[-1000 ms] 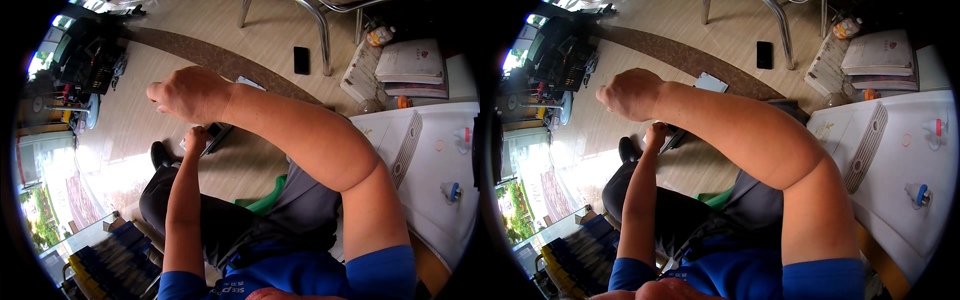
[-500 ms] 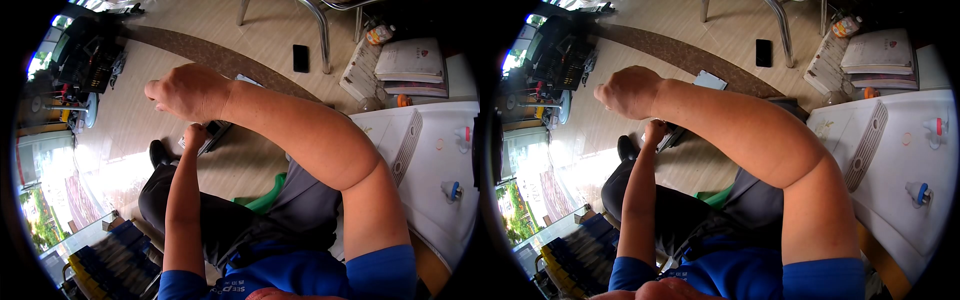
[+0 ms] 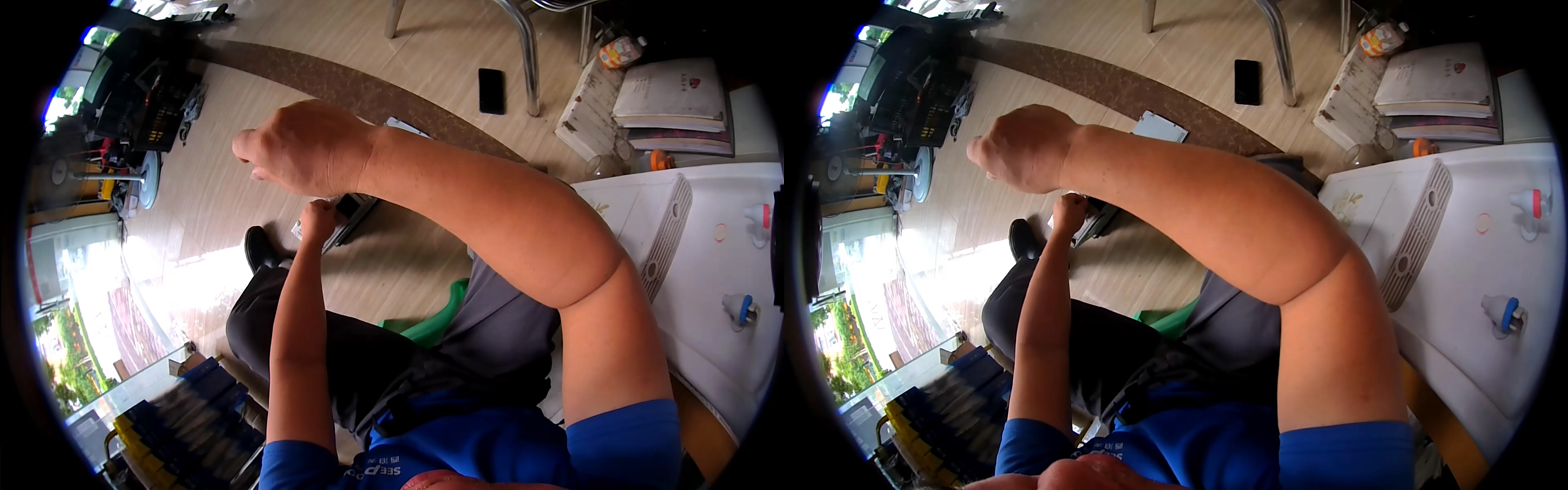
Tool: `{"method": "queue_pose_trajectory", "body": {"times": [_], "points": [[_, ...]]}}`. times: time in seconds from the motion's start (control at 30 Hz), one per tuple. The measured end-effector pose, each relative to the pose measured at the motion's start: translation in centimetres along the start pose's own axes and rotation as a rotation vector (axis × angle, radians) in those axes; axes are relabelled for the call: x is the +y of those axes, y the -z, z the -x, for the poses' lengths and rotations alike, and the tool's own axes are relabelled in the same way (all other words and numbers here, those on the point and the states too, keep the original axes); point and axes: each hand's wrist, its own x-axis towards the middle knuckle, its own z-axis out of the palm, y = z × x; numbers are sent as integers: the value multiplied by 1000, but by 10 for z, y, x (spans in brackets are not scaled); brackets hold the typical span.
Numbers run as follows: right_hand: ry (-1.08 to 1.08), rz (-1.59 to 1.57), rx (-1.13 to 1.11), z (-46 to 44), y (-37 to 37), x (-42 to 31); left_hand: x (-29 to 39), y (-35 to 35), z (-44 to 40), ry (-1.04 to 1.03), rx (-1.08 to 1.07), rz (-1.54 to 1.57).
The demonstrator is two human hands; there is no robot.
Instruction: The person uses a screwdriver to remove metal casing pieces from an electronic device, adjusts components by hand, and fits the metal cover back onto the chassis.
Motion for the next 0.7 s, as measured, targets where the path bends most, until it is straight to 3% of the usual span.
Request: {"method": "queue_pose_trajectory", "body": {"times": [0.2,0.47,0.53,0.7], "points": [[-1,12,-4,0,-1,0,4,1,2,83,-1,115],[-3,0,-5,0,2,-2,-1,-3,0,36,36,56],[-92,-8,-177,-1,11,-7,0,-2,0,32,42,39],[-94,2,-182,-1,12,-8,-2,-2,-1,47,21,43]]}}
